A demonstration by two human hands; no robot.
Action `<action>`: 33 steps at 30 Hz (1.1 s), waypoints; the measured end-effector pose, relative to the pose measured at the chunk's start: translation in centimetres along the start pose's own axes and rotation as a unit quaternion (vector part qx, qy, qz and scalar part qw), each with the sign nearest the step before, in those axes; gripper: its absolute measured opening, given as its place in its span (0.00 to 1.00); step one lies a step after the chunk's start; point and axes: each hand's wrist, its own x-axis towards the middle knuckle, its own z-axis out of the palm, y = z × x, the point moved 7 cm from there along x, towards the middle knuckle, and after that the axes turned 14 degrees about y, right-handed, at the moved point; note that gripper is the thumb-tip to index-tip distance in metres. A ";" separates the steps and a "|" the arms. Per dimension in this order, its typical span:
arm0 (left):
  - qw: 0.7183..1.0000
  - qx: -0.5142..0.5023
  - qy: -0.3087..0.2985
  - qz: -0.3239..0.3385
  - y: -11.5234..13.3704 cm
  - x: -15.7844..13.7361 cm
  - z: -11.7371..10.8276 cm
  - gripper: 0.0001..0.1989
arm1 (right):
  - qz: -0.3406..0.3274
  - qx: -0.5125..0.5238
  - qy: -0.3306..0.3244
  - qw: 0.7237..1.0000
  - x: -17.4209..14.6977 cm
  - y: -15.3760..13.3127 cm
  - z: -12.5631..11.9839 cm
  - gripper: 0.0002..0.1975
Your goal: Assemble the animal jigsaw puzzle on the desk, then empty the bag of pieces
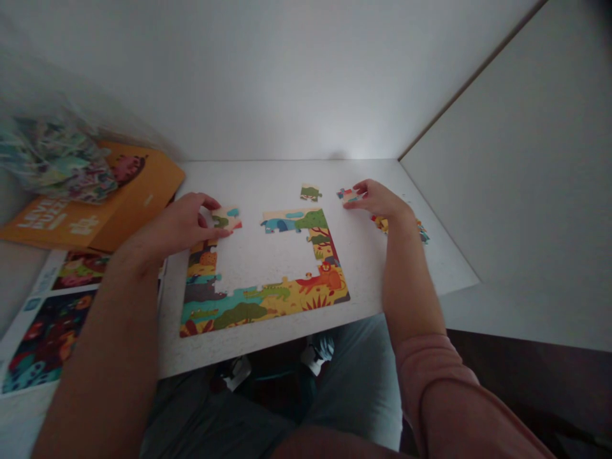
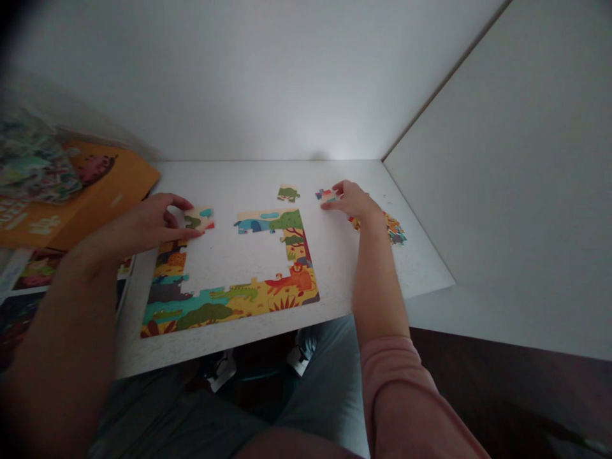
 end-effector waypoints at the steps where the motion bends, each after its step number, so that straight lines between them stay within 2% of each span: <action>1: 1.000 -0.004 0.002 0.001 0.1 -0.1 0.0 0.37 | 0.002 -0.003 -0.006 1.000 0.0 0.0 0.0 0.28; 4: 1.000 -0.002 0.015 0.005 0.5 -0.2 -0.1 0.37 | 0.011 0.004 -0.012 1.000 -0.2 0.0 -0.2 0.28; 7: 1.000 0.010 0.018 0.014 0.9 -0.3 -0.2 0.35 | 0.009 0.091 -0.037 0.995 -0.4 -0.7 0.2 0.28; 11: 1.000 0.012 0.002 0.022 1.6 -0.6 -0.4 0.37 | -0.067 0.244 -0.031 0.967 -0.5 -3.1 0.2 0.32; 14: 1.000 0.016 -0.005 0.024 1.7 -0.7 -0.5 0.40 | -0.121 0.292 -0.010 0.949 -1.0 -5.2 0.0 0.36; 20: 0.999 0.001 -0.010 0.047 1.2 -0.5 -0.2 0.37 | -0.161 0.320 -0.021 0.933 -3.2 -9.4 1.5 0.31; 27: 0.998 -0.042 -0.043 0.035 0.8 -0.5 0.4 0.37 | -0.179 0.315 -0.095 0.927 -5.5 -12.4 5.4 0.28; 33: 0.995 -0.032 -0.027 0.085 1.6 -0.3 0.6 0.35 | -0.198 0.266 -0.139 0.933 -6.9 -15.9 7.2 0.27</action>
